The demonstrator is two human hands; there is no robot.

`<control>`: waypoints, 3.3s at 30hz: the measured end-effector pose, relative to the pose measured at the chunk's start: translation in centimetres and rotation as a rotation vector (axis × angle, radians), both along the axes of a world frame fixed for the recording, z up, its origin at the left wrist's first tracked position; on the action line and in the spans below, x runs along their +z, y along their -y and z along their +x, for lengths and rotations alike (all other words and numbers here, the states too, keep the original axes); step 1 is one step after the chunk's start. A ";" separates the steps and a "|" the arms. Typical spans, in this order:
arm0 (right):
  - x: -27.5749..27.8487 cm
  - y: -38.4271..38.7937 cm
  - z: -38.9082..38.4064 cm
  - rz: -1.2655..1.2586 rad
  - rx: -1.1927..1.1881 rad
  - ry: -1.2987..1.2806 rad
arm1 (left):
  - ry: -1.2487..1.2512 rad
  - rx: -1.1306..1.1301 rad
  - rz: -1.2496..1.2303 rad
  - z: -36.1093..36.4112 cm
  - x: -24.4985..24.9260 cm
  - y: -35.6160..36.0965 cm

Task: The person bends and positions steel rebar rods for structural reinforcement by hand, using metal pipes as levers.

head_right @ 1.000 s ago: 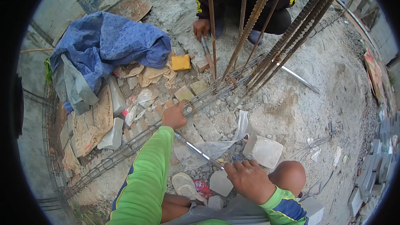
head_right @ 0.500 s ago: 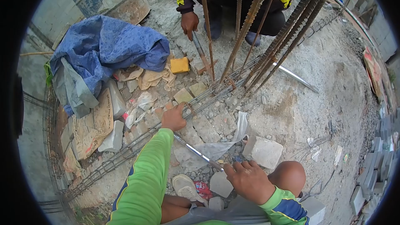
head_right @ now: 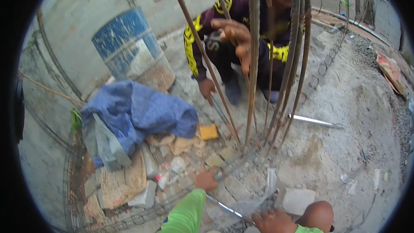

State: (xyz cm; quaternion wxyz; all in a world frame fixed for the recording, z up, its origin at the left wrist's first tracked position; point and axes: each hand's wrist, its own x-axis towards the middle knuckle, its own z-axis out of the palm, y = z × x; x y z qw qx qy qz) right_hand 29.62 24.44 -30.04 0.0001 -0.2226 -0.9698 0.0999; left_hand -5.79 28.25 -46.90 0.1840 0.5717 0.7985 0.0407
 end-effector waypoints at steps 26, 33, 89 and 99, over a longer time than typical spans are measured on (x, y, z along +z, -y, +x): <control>-0.7 -0.5 0.6 -0.297 0.000 0.241 | -0.016 -0.043 -0.008 0.3 0.3 0.3; -0.1 -0.5 0.4 -0.300 -0.006 0.246 | -0.057 -0.054 0.024 0.1 -0.3 0.3; -0.2 0.5 0.4 -0.196 -0.084 -0.009 | -0.050 -0.087 0.074 -0.4 -1.6 0.3; -0.7 -0.4 0.7 -0.231 0.030 0.164 | -0.037 -0.065 0.068 0.0 -1.0 0.2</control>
